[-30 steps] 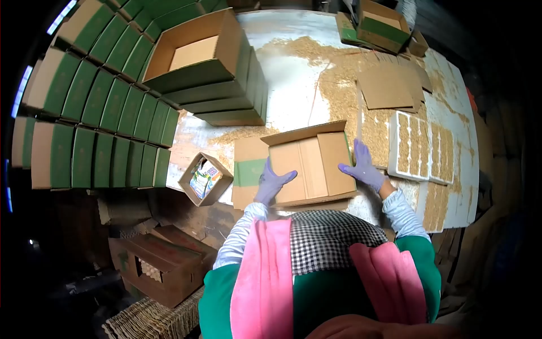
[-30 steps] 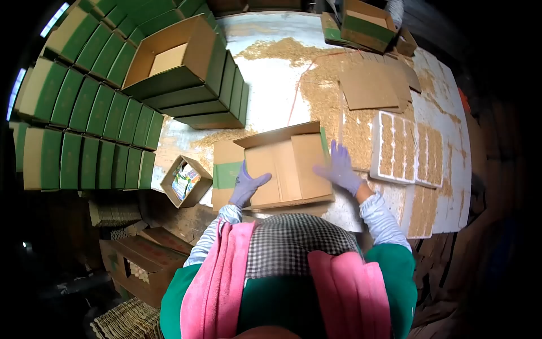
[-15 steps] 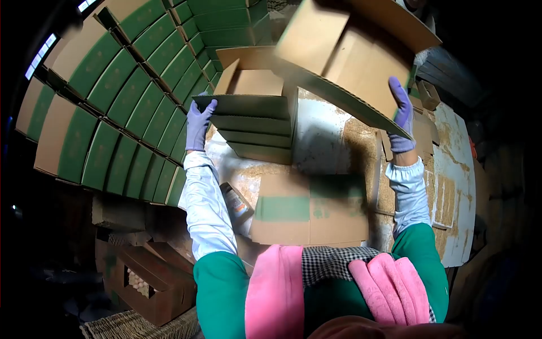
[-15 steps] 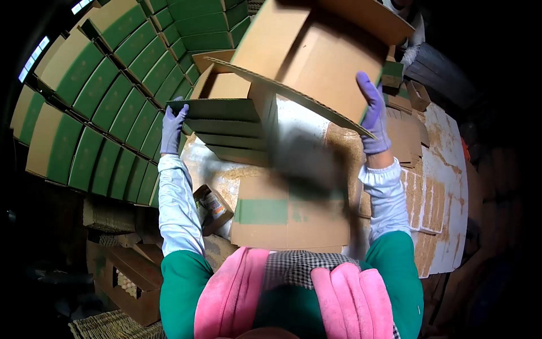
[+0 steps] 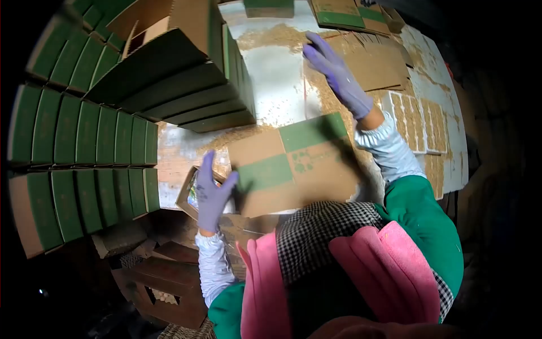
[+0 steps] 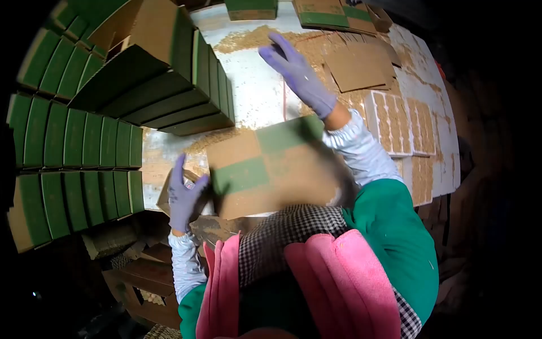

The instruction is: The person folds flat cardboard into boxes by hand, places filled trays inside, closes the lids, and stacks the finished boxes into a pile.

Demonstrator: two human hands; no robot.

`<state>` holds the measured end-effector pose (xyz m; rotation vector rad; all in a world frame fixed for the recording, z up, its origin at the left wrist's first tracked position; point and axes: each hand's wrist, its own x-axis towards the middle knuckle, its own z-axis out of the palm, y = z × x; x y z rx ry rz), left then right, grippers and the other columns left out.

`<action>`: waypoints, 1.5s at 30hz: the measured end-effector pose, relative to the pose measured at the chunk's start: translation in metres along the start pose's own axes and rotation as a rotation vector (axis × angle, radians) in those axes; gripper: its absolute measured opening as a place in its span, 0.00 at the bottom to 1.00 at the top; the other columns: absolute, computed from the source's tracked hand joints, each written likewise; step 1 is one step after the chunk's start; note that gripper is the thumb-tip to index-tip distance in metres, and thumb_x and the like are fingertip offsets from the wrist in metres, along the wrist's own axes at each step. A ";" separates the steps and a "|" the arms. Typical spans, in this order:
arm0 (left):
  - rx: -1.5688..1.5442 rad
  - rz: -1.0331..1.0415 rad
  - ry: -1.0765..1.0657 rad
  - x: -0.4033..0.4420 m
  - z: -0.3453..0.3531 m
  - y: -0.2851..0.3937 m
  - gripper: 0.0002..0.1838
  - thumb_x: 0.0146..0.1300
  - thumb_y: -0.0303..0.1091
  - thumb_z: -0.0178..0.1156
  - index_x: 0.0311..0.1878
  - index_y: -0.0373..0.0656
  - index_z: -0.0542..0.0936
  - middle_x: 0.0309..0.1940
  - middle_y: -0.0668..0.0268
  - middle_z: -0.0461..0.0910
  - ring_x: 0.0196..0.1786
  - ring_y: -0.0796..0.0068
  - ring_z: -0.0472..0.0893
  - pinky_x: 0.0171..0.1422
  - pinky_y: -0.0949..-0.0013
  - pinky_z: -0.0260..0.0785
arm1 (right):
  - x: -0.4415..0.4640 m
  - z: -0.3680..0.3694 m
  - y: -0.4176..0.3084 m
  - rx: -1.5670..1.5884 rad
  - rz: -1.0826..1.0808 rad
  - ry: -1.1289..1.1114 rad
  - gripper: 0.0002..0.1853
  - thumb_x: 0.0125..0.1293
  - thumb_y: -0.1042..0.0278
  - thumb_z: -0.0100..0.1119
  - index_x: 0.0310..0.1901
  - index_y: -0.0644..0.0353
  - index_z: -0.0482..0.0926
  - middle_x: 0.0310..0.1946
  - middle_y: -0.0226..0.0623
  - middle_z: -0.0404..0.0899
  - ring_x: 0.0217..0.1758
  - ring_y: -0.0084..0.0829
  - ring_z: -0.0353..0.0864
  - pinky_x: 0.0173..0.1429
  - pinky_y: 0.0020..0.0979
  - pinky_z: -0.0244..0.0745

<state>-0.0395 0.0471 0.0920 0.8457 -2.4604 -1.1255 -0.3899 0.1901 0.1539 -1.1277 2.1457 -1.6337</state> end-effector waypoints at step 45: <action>0.480 0.645 -0.413 0.027 0.147 0.117 0.34 0.62 0.49 0.64 0.65 0.36 0.69 0.68 0.46 0.66 0.75 0.41 0.58 0.80 0.43 0.40 | -0.215 -0.074 0.078 -0.081 0.354 -0.125 0.45 0.74 0.41 0.49 0.77 0.64 0.44 0.77 0.55 0.51 0.78 0.52 0.53 0.81 0.43 0.48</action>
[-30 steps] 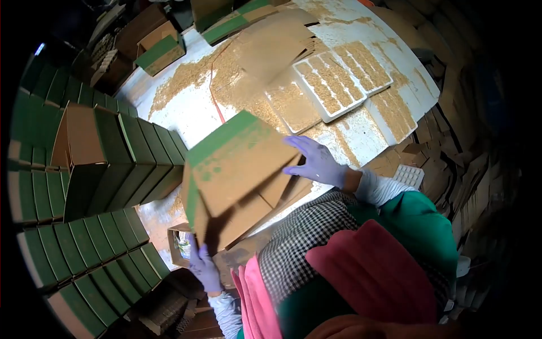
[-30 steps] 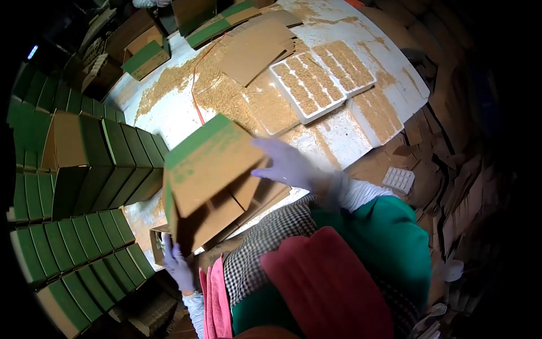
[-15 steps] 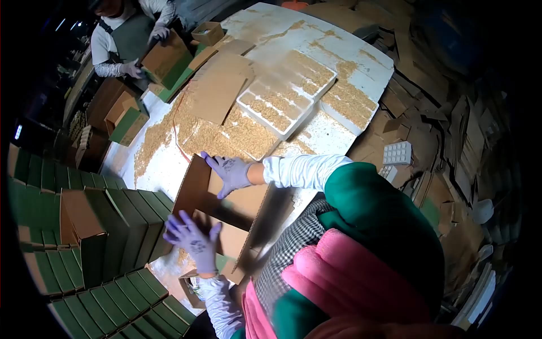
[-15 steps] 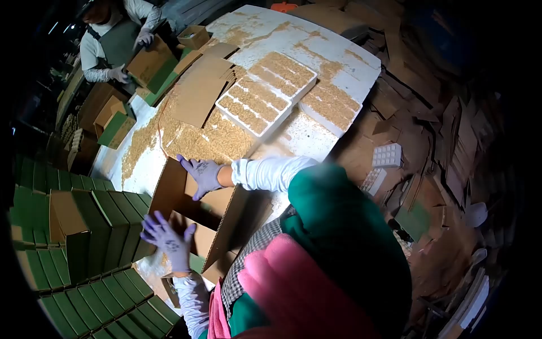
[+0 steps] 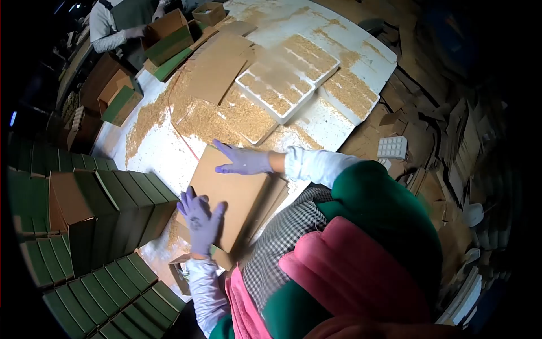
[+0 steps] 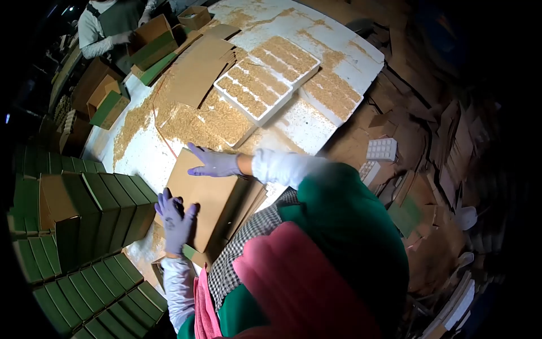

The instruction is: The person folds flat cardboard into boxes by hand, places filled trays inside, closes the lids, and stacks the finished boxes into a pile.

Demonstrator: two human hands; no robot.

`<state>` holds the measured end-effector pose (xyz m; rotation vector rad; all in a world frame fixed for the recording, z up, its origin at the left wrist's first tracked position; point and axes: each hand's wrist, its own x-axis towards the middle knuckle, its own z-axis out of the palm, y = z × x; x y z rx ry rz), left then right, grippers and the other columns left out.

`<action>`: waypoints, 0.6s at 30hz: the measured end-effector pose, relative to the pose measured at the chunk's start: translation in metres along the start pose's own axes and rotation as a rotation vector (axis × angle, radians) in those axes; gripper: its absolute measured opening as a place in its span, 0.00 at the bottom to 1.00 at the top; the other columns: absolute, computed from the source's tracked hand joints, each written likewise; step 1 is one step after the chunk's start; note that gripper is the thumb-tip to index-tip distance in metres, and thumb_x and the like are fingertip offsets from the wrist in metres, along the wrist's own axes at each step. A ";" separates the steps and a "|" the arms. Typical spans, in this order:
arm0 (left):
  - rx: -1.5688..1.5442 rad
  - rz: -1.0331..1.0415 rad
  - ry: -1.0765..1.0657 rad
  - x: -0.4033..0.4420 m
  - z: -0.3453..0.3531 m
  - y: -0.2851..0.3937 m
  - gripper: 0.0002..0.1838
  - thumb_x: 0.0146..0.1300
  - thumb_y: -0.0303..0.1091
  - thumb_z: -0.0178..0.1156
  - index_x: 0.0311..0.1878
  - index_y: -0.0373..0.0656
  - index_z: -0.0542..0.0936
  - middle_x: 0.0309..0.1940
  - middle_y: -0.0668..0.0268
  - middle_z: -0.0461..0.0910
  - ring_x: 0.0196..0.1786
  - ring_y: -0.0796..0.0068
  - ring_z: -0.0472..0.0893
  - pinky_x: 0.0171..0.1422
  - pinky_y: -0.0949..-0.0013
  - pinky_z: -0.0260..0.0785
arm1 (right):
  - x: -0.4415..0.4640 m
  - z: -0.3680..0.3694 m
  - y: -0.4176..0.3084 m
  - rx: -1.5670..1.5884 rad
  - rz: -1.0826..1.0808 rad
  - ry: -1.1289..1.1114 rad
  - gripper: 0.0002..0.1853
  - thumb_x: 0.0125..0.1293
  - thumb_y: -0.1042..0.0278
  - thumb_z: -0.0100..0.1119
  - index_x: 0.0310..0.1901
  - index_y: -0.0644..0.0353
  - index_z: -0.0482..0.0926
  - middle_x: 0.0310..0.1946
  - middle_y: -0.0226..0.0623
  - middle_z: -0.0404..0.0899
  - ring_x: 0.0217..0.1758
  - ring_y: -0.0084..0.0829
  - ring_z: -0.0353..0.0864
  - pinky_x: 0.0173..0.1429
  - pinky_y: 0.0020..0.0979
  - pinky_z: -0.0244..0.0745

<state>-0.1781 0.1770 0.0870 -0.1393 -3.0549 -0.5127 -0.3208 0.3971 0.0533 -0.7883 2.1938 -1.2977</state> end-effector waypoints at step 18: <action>-0.611 -0.684 0.532 -0.103 0.052 -0.047 0.38 0.73 0.36 0.46 0.79 0.35 0.44 0.81 0.50 0.43 0.82 0.56 0.44 0.83 0.62 0.34 | -0.022 0.063 -0.079 0.086 -0.318 -0.573 0.39 0.66 0.42 0.58 0.67 0.68 0.64 0.52 0.54 0.79 0.56 0.46 0.80 0.60 0.41 0.75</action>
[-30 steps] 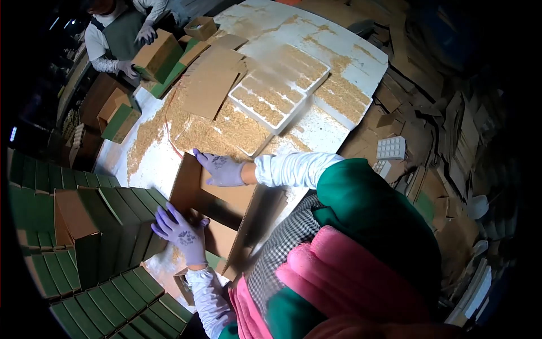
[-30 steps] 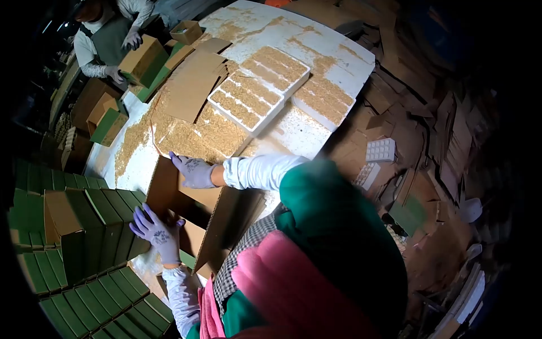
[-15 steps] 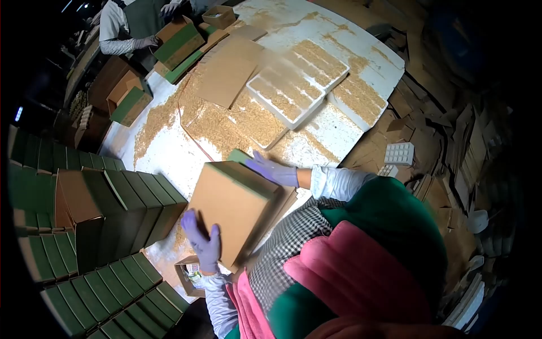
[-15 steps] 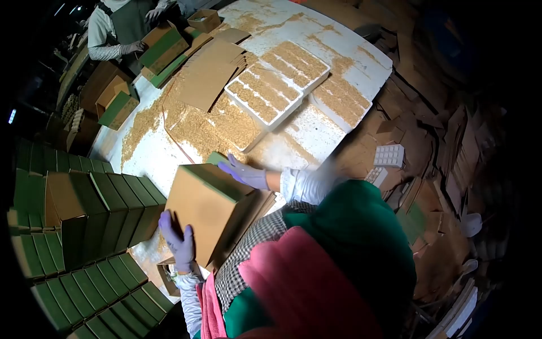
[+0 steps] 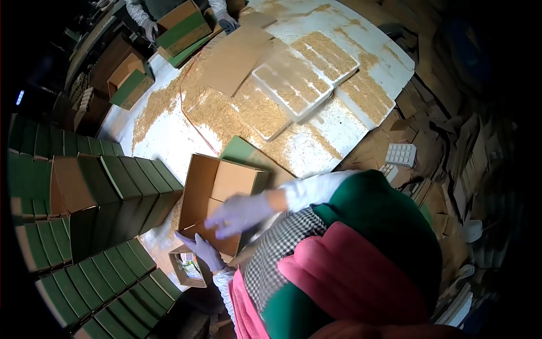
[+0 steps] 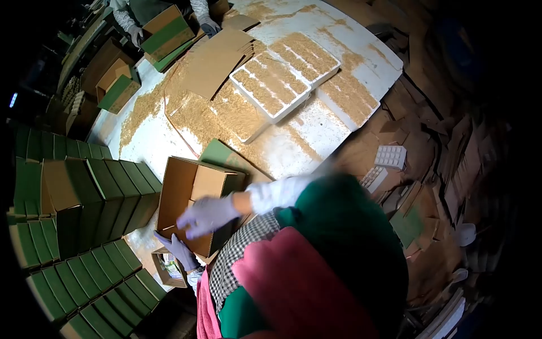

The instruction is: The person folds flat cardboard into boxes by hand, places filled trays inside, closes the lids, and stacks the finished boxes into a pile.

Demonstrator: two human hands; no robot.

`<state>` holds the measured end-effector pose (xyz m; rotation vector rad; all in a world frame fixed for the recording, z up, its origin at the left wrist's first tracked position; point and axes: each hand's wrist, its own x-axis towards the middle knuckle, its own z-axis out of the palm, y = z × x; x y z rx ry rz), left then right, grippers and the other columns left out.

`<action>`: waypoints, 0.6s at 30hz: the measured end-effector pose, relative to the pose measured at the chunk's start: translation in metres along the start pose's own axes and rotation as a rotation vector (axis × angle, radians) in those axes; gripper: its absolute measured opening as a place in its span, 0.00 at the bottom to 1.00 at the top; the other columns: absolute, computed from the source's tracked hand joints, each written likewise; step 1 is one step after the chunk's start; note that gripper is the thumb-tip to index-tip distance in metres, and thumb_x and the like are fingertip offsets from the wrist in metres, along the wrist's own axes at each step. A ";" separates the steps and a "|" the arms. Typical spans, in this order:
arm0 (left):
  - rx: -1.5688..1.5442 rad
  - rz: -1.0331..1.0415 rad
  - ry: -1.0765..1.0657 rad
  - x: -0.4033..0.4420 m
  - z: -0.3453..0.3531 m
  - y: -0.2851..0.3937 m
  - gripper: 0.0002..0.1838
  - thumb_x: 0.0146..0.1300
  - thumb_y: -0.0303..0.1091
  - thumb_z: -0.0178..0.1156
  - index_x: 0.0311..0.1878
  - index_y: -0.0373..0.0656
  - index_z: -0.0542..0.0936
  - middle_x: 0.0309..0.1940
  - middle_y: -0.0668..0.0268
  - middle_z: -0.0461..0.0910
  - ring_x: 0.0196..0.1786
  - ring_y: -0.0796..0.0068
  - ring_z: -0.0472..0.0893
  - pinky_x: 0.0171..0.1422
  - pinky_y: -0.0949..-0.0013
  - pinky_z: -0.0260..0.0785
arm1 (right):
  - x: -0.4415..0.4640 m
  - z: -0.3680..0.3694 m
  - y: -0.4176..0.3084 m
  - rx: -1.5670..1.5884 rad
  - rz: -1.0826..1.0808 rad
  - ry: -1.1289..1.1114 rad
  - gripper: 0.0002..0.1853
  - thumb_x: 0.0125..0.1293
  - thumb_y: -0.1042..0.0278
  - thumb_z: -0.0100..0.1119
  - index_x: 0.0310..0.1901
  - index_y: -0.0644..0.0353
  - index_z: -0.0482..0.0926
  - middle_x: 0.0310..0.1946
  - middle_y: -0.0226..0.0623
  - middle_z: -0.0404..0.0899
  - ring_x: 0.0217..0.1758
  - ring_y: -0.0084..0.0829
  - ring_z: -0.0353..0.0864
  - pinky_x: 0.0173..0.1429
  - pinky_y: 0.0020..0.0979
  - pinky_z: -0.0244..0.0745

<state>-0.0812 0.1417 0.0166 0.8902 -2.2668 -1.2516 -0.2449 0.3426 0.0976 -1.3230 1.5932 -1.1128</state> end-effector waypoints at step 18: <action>0.033 0.044 0.051 0.027 0.040 0.007 0.37 0.68 0.21 0.44 0.79 0.36 0.45 0.80 0.50 0.45 0.82 0.57 0.47 0.83 0.63 0.37 | -0.239 -0.109 0.088 0.989 0.027 1.315 0.30 0.75 0.62 0.53 0.73 0.61 0.58 0.65 0.44 0.71 0.63 0.37 0.78 0.64 0.35 0.78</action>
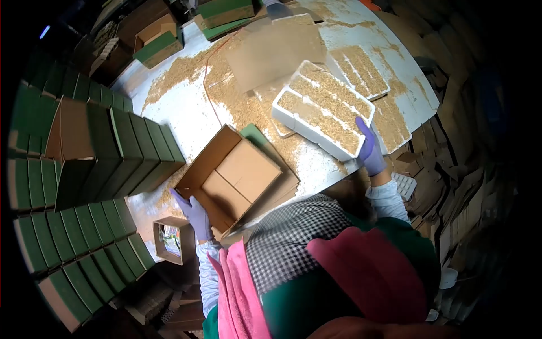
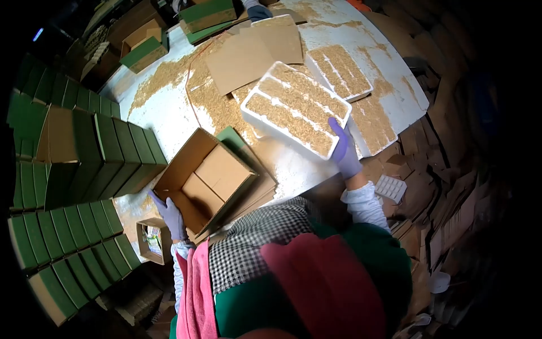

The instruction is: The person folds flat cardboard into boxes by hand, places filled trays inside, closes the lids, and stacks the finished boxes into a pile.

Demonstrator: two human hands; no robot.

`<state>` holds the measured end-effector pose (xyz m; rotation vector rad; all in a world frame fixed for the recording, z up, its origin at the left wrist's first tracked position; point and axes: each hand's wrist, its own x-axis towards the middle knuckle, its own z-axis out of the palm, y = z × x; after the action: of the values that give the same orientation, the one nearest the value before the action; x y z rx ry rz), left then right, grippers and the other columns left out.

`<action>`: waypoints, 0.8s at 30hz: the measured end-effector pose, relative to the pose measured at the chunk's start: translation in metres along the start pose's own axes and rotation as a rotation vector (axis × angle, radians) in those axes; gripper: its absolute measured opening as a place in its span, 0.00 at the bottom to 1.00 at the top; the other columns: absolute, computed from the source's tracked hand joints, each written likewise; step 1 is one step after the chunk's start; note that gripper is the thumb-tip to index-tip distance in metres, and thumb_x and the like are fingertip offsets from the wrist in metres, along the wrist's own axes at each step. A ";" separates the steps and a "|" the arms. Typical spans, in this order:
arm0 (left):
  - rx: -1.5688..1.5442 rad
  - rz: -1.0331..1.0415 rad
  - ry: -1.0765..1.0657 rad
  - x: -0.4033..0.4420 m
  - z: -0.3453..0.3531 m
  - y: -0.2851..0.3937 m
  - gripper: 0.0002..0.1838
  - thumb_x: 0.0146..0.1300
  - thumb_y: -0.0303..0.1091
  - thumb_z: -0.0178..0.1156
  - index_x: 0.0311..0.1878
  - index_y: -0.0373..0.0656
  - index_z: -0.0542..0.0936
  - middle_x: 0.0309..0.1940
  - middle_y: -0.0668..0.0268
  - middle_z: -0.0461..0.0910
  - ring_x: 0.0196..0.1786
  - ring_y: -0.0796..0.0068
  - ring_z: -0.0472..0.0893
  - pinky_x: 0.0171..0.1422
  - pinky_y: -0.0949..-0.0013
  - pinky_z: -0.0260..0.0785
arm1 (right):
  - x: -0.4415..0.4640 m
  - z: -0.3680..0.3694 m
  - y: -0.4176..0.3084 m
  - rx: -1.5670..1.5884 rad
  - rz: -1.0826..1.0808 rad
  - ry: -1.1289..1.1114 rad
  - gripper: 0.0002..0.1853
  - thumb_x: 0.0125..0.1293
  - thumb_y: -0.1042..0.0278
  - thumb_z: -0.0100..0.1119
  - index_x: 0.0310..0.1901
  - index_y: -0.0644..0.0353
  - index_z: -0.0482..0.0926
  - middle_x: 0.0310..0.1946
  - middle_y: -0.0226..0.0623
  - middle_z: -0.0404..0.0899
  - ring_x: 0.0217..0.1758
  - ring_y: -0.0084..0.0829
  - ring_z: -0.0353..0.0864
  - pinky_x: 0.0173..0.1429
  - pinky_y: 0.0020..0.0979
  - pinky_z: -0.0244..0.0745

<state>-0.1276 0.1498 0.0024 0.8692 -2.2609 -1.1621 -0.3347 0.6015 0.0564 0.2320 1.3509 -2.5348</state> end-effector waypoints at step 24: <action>-0.154 -0.027 0.042 -0.010 -0.071 -0.033 0.19 0.71 0.30 0.52 0.63 0.36 0.74 0.60 0.47 0.75 0.62 0.53 0.76 0.67 0.62 0.68 | 0.033 0.238 0.125 -2.142 0.027 -0.754 0.49 0.65 0.56 0.66 0.74 0.73 0.45 0.53 0.66 0.78 0.56 0.57 0.81 0.62 0.43 0.74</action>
<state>-0.0648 0.1037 0.0124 0.8574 -2.1010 -1.2983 -0.3335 0.3318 0.0808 -0.9007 2.4281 0.0192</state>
